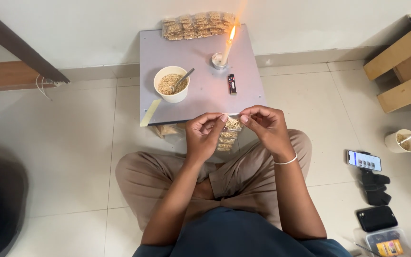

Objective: Manually fill small plastic pouches with seeds using a spoon and seal them using heat from a candle flame.

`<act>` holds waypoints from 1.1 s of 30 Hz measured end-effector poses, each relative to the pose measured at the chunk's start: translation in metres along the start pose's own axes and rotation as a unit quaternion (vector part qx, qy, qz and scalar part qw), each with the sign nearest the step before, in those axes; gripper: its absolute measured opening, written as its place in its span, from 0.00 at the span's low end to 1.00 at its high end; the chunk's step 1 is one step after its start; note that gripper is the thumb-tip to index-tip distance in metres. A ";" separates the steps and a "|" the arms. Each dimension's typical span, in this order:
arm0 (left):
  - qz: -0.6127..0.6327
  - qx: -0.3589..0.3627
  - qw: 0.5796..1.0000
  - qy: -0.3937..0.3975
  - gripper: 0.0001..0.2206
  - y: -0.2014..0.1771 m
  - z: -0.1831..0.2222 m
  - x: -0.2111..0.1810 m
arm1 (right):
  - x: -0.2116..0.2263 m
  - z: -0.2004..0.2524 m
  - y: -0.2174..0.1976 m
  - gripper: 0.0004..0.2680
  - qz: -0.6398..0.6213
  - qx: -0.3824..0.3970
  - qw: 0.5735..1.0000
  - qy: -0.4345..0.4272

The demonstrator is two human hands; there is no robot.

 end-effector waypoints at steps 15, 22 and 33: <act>-0.001 0.018 0.999 -0.029 0.09 0.000 -0.040 0.012 | -0.036 -0.039 -0.010 0.01 -0.016 -0.014 1.000 0.008; 0.002 0.026 0.999 -0.020 0.06 -0.006 -0.056 0.024 | -0.036 -0.053 -0.013 0.01 -0.026 -0.010 1.000 0.005; -0.031 -0.003 0.999 -0.039 0.07 -0.033 -0.069 0.036 | -0.060 -0.072 -0.004 0.01 -0.011 0.010 1.000 0.008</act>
Point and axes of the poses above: each hand's wrist, its own z-axis away from the middle knuckle, its own y-axis out of the palm, x = y × z, the point moved 7 cm from there along -z, towards the middle knuckle, and after that the axes turned 14 degrees about z, right-handed, at the moved point
